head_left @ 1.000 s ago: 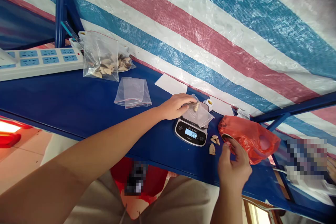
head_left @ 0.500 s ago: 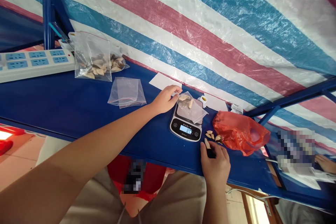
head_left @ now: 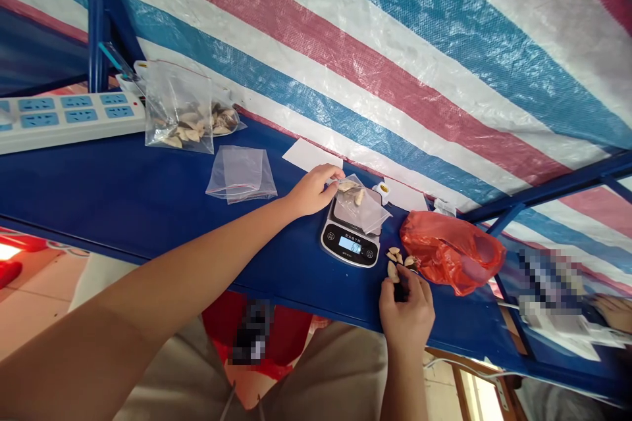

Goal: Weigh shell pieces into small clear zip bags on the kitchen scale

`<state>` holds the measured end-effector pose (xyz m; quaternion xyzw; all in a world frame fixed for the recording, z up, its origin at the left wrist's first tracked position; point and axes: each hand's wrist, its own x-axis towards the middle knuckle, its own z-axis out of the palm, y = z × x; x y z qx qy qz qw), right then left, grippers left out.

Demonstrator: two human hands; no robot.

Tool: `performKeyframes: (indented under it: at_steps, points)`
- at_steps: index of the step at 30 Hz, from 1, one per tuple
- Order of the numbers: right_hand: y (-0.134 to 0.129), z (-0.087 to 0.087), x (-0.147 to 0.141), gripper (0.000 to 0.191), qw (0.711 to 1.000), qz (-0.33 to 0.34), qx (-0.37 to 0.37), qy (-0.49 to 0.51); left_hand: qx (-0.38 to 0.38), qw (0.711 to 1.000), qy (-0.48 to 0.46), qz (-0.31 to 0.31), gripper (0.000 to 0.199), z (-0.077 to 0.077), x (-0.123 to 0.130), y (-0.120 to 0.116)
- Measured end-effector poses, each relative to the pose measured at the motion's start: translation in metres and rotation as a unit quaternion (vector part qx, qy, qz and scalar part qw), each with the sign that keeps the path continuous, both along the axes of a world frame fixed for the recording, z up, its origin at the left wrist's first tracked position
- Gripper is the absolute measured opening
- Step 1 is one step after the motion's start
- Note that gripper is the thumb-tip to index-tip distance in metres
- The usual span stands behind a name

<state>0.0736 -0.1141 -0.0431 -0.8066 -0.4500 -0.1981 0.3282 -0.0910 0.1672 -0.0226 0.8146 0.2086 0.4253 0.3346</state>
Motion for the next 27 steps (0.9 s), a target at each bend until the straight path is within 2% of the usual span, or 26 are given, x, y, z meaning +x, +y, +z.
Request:
performKeyframes:
  at_steps: [2,4,8,16,22,27]
  points:
    - [0.000,0.000,0.002,0.043,1.000,0.025,0.000,-0.017,0.001,1.000,0.000,-0.002,0.020,0.000,0.000,0.000]
    - [0.001,0.000,0.002,0.050,0.998,0.041,-0.032,-0.034,0.001,1.000,-0.002,-0.002,0.020,0.000,0.000,0.000]
    - [0.005,0.000,-0.001,0.057,0.994,0.012,-0.104,-0.024,0.002,1.000,-0.004,-0.005,0.019,0.001,0.000,-0.001]
    - [0.003,-0.004,0.005,0.055,0.998,0.053,-0.027,-0.017,0.001,1.000,-0.004,-0.003,0.020,0.001,-0.001,-0.001]
    - [-0.001,0.005,-0.002,0.060,0.998,0.010,0.031,0.045,-0.002,1.000,-0.004,-0.008,0.021,0.002,-0.001,-0.002]
    - [0.007,0.014,-0.010,0.053,0.996,0.031,0.026,0.078,-0.008,1.000,0.002,-0.013,0.021,0.003,-0.002,-0.003]
